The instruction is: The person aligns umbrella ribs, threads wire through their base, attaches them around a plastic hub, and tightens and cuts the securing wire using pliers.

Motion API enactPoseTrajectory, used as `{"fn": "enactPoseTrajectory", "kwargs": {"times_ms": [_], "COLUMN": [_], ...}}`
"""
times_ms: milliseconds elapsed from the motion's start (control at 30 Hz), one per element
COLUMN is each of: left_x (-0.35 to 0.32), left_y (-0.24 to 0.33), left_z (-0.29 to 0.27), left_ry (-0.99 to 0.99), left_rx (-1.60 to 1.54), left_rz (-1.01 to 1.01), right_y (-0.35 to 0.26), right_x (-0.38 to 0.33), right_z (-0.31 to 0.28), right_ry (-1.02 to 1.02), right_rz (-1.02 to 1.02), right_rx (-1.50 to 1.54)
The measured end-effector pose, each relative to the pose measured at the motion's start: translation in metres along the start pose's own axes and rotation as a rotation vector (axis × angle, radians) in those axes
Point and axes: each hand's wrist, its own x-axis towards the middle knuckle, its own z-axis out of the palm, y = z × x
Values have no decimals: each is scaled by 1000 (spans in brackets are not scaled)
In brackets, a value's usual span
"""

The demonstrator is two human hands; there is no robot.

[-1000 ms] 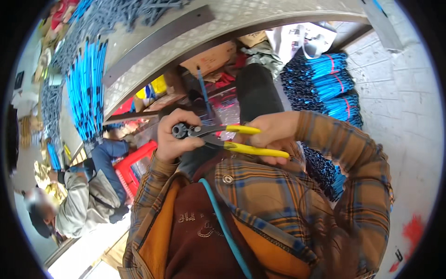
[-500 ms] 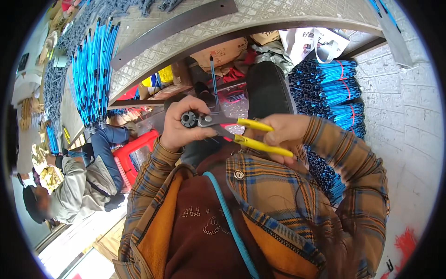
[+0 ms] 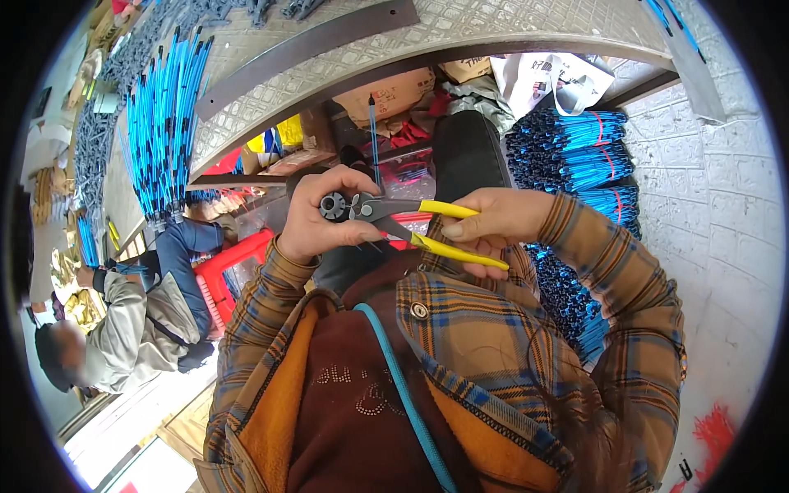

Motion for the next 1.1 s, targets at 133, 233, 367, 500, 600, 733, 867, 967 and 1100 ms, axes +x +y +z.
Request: {"fn": "enactPoseTrajectory", "kwargs": {"times_ms": [133, 233, 367, 500, 600, 733, 867, 967, 1100], "left_x": [2, 2, 1, -1, -2, -3, 0, -2, 4], "left_y": [1, -1, 1, 0, 1, 1, 0, 2, 2], "left_z": [0, -1, -3, -4, -4, -3, 1, 3, 4], "left_ry": [12, -13, -24, -16, -12, -11, -15, -17, 64], "left_rx": [-41, -36, -35, -77, -86, -60, -28, 1, 42], "left_rz": [-33, 18, 40, -29, -56, -16, 35, 22, 57], "right_y": [-24, -32, -35, -32, -28, -19, -11, -22, -51], "right_x": [-12, -13, -14, -9, -5, 0, 2, -9, -18], "right_z": [9, 10, 10, 7, 5, 6, 9, 19, 23], "right_ry": [41, 41, 33, 25, 26, 37, 43, 160, 301], "right_rz": [4, 6, 12, -3, -15, -45, -128, -113, -54], "right_rx": [-65, -85, -110, -121, -131, -157, -210, -390, -736]}}
